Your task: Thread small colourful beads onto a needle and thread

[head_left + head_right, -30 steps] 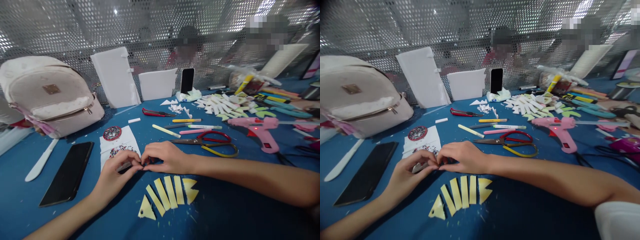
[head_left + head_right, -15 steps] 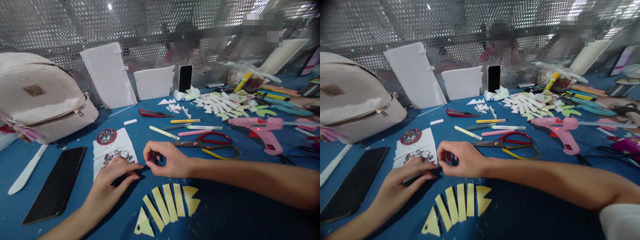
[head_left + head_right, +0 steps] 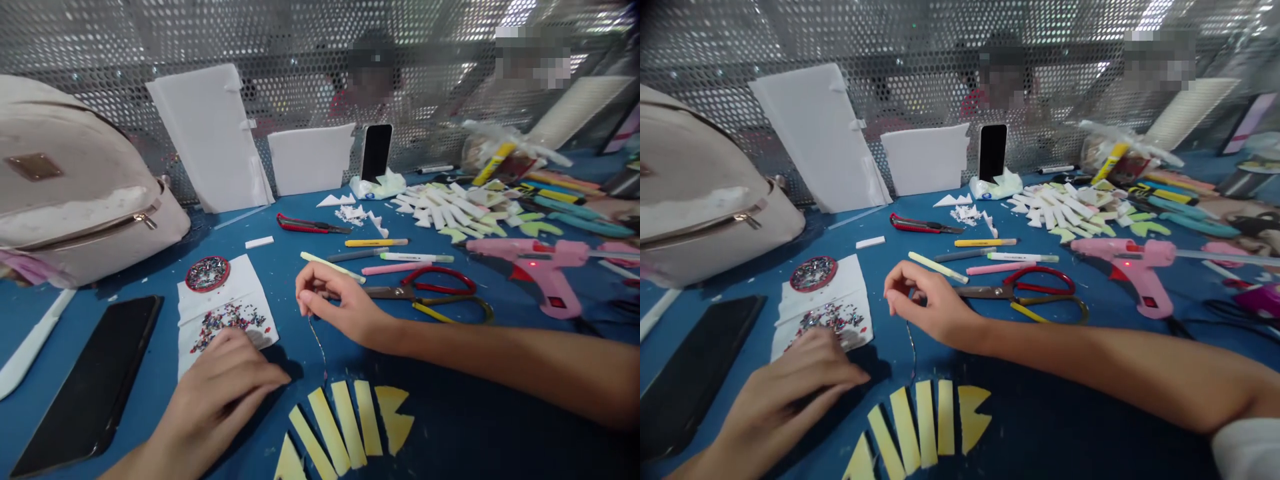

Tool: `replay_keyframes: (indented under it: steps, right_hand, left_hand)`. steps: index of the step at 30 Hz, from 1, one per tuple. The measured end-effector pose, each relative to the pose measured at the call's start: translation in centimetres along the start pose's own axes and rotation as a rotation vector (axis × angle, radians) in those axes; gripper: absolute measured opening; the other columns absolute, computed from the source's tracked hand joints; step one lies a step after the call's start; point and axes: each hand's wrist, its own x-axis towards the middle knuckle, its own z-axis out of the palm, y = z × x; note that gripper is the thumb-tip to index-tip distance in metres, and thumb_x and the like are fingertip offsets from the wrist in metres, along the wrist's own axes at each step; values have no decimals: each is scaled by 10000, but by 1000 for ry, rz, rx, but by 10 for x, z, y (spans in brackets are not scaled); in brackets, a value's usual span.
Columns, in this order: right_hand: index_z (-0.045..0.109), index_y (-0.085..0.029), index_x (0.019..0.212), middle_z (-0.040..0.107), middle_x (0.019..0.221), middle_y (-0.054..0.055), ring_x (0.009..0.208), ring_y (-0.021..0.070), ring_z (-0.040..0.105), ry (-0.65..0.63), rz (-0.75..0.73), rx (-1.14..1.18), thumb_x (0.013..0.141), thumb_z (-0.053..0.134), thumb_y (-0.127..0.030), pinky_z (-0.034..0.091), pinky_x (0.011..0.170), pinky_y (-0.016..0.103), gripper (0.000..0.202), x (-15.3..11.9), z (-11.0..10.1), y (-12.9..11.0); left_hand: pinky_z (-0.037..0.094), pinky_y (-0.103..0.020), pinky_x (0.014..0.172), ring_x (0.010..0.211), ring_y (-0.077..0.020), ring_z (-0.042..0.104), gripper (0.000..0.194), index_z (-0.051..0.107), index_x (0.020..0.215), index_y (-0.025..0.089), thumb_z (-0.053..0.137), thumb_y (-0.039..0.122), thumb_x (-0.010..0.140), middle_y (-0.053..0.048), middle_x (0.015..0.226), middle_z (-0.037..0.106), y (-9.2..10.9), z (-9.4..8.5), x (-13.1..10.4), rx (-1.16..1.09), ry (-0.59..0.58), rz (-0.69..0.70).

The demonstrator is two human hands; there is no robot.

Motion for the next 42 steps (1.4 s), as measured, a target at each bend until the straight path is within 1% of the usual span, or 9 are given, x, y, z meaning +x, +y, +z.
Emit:
replay_keyframes:
  steps: [7,16,21,24,27,30,33,37,42]
  right_hand:
    - [531,-163,966,570,752,-15,669,96,532,44,-22,94,999,473,-199,441,636,230,76,1,-1,2]
    - [535,-162,981,574,752,-8,679,111,523,78,-51,74,1022,428,-216,428,658,251,127,0,-2,-2]
    - [519,-171,1110,582,816,-2,734,121,542,86,-62,68,1047,421,-248,423,682,253,140,-1,-3,1]
    - [537,-172,1143,605,891,24,825,142,576,14,-88,12,1060,431,-303,439,736,274,189,-1,-4,-1]
    - [619,-168,1014,641,978,61,948,175,577,-154,-257,-161,1082,395,-416,436,901,343,341,-2,-6,-7]
    - [640,-169,874,656,1006,76,1017,181,563,-256,-397,-297,1113,242,-454,387,1010,380,545,-3,-7,-11]
    - [604,-166,786,666,977,77,963,167,560,-272,-416,-341,1123,193,-409,408,967,354,585,-4,-6,-9]
    - [555,-172,704,642,783,49,787,158,508,-274,-491,-450,1109,310,-423,414,830,319,536,-4,-3,-4]
    - [572,-168,760,623,732,48,746,158,485,-317,-608,-524,1119,236,-433,435,812,299,558,-5,-1,-5]
  left_hand:
    - [512,-237,775,791,-143,702,211,713,945,306,638,109,936,54,827,754,-2,-5,6,-56,85,-129]
    - [514,-199,796,858,-124,675,209,635,931,266,546,79,951,36,880,702,0,-5,1,-167,108,-138]
    - [515,-202,815,855,-122,672,209,628,856,244,528,103,972,32,874,695,3,-7,2,-238,118,-167]
    - [512,-194,791,838,-119,675,220,643,830,237,528,119,975,32,857,697,2,-9,2,-223,116,-182]
    - [500,-174,693,706,-103,656,240,632,763,226,543,126,963,49,730,670,0,-8,2,-159,110,-186]
    - [453,-154,556,543,-77,594,267,619,708,218,557,137,955,74,594,616,-1,-7,4,-104,100,-186]
    - [433,-146,521,506,-65,575,262,622,713,218,558,131,952,82,569,601,0,-6,6,-91,98,-154]
    - [438,-156,555,533,-69,579,239,612,748,220,555,92,941,79,581,597,4,-5,7,-98,70,-58]
    - [411,-230,602,571,-105,527,270,564,721,209,517,71,948,49,594,552,3,-1,4,-82,19,25]
